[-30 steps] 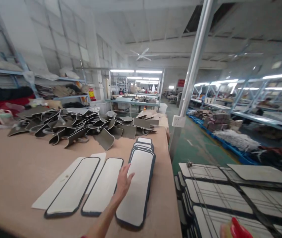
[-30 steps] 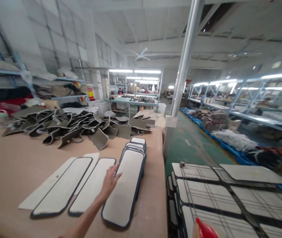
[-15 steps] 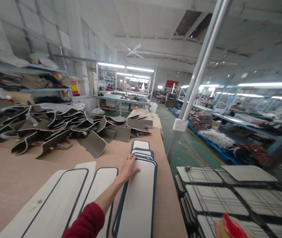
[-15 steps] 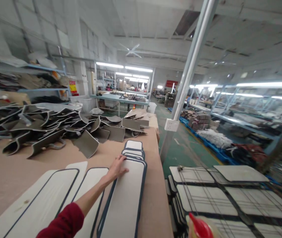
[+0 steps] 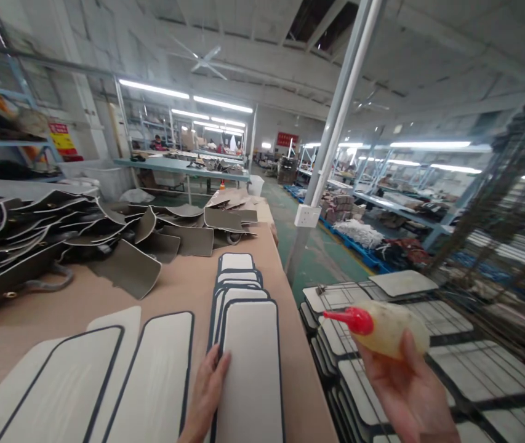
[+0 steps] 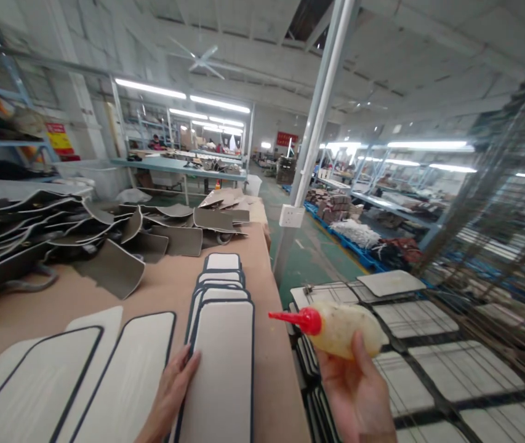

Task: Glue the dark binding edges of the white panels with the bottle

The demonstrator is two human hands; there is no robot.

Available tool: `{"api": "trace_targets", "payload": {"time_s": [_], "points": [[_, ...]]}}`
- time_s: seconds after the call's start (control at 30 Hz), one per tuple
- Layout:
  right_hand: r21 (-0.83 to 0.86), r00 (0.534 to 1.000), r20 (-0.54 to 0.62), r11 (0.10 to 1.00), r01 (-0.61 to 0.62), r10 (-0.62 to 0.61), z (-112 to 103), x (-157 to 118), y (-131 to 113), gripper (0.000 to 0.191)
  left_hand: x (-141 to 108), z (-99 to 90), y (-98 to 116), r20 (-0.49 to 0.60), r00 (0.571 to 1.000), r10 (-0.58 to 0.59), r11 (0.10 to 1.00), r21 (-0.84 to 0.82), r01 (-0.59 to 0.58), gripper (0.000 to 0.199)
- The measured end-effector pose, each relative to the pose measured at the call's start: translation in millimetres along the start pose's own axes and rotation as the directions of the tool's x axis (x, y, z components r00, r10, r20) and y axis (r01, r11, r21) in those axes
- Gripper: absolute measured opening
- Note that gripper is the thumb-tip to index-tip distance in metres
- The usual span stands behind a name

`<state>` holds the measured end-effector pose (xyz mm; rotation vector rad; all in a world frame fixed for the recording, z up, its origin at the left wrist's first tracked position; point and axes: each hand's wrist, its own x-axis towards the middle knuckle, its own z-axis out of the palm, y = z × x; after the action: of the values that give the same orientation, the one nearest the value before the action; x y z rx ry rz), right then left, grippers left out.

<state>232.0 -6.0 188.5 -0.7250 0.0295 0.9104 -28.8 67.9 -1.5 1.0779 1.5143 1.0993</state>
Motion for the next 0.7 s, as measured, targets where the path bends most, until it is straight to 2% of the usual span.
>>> {"api": "trace_targets", "payload": {"time_s": [0.03,0.1,0.2,0.27,0.33,0.43,0.53,0.7], "points": [[-0.03,1.0,0.011,0.999,0.012,-0.012,0.2,-0.1,0.5,0.092,-3.7,-0.6,6.0,-0.002,1.0,-0.024,1.0,0.008,0.024,0.075],[-0.085,0.999,0.037,0.996,0.04,-0.037,-2.0,0.0,2.0,0.096,-8.4,-2.2,27.0,0.049,0.999,0.0,0.999,-0.047,0.003,0.068],[-0.143,0.995,0.077,0.987,0.076,-0.066,-12.2,2.8,6.3,0.083,-15.6,-4.8,65.4,0.209,0.975,0.082,0.983,-0.178,-0.045,0.057],[-0.17,0.988,0.115,0.977,0.125,-0.107,-22.5,7.1,9.6,0.072,-24.0,-5.7,85.7,0.285,0.953,0.1,0.963,-0.267,-0.022,0.053],[-0.202,0.969,0.169,0.956,0.213,-0.18,-34.0,12.8,11.2,0.063,-34.5,-5.5,99.7,0.317,0.944,0.094,0.941,-0.339,0.02,0.052],[-0.236,0.937,0.227,0.918,0.318,-0.266,-51.4,20.5,7.9,0.054,-50.3,-2.7,112.0,0.318,0.945,0.08,0.907,-0.416,0.063,0.054],[-0.258,0.928,0.259,0.906,0.335,-0.27,-74.6,21.1,2.5,0.05,-61.4,1.7,118.9,0.315,0.946,0.072,0.881,-0.465,0.088,0.054],[-0.418,0.933,0.347,0.875,0.246,-0.097,-140.2,-3.2,7.3,0.048,-65.4,5.8,126.4,0.266,0.959,0.098,0.853,-0.519,0.057,0.057]]}}
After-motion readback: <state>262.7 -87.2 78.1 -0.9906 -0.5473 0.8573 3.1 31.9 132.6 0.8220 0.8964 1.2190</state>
